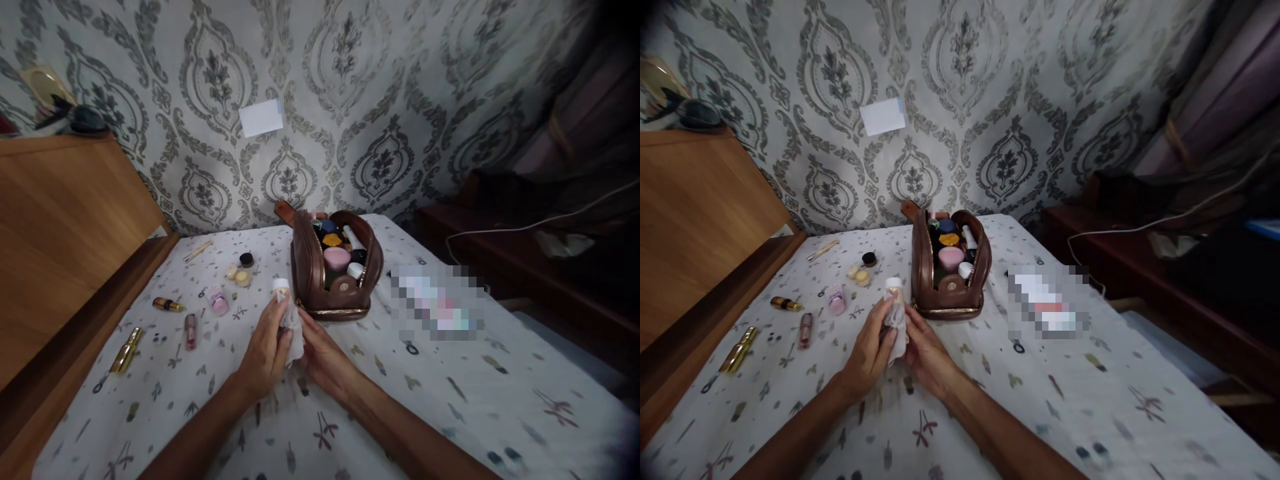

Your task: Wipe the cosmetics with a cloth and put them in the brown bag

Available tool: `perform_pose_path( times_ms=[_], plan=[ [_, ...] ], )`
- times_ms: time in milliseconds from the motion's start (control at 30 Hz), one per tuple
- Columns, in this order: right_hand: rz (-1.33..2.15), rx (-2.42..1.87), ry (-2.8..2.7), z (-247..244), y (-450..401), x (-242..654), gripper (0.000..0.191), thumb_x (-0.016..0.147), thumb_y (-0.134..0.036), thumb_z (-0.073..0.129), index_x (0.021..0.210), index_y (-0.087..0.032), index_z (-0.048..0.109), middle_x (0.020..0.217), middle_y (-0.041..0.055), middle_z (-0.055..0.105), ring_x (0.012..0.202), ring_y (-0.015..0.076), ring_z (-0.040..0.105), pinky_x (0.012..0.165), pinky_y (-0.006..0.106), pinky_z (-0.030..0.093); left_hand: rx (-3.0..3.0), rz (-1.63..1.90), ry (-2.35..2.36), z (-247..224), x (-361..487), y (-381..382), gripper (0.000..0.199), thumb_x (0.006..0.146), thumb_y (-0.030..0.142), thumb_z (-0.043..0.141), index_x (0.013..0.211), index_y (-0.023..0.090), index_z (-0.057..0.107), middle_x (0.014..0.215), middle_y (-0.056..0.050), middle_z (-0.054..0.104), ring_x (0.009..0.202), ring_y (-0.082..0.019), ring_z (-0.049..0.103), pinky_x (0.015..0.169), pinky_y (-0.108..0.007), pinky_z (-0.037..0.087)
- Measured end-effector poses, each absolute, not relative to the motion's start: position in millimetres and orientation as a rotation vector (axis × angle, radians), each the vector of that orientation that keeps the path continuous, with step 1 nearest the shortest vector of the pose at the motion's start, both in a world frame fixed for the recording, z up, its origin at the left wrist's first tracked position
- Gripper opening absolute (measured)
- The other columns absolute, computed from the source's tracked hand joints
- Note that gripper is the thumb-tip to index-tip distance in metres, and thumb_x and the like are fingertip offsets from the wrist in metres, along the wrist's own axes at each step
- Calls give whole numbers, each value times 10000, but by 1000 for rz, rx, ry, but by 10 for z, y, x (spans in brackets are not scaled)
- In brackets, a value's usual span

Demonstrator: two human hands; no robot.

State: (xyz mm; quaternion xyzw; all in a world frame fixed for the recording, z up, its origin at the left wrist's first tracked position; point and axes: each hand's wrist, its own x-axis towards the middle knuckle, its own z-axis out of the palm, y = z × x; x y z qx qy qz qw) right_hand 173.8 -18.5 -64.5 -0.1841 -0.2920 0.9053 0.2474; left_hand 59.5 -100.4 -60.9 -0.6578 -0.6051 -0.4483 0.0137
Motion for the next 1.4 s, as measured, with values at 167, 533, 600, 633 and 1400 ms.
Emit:
perform_pose_path(
  times_ms=[167,533,600,633,1400],
  plan=[
    [2576,-378,-873,-642,-214,1756,487,743,-414,812,1166,-223,662,889,13,708,672,115,634,585,228,535,-1834,-1651,-2038,-569,458,-1018,503,942,190,387,1443,228,388,1525,-124,415,1416,-256,394,1135,-423,378],
    [2616,-369,-849,-612,-289,1780,531,751,-446,802,1178,-175,642,966,85,717,805,199,706,551,238,521,-1460,-1981,-2273,-441,403,-947,268,907,204,420,1170,218,468,1137,-67,588,1086,-206,557,999,-348,410],
    [2578,-401,-827,-618,-282,1767,527,735,-444,816,1162,-185,651,973,72,716,787,182,697,555,235,527,-1477,-1976,-2267,-460,430,-956,189,912,218,427,1095,222,474,1039,-45,590,985,-196,569,916,-320,437],
    [2553,-426,-807,-625,-273,1760,525,724,-434,827,1157,-193,653,964,60,717,759,166,689,559,232,532,-1490,-1965,-2272,-467,445,-963,142,917,226,428,1050,225,479,981,-30,588,924,-189,571,868,-305,445],
    [2601,-512,-842,-610,-233,1741,444,628,-458,885,870,-135,701,673,-10,664,487,85,607,358,144,358,-1533,-1522,-2035,-426,438,-996,80,971,227,458,1037,224,504,1013,-43,473,984,-192,506,887,-326,441]
  ],
)
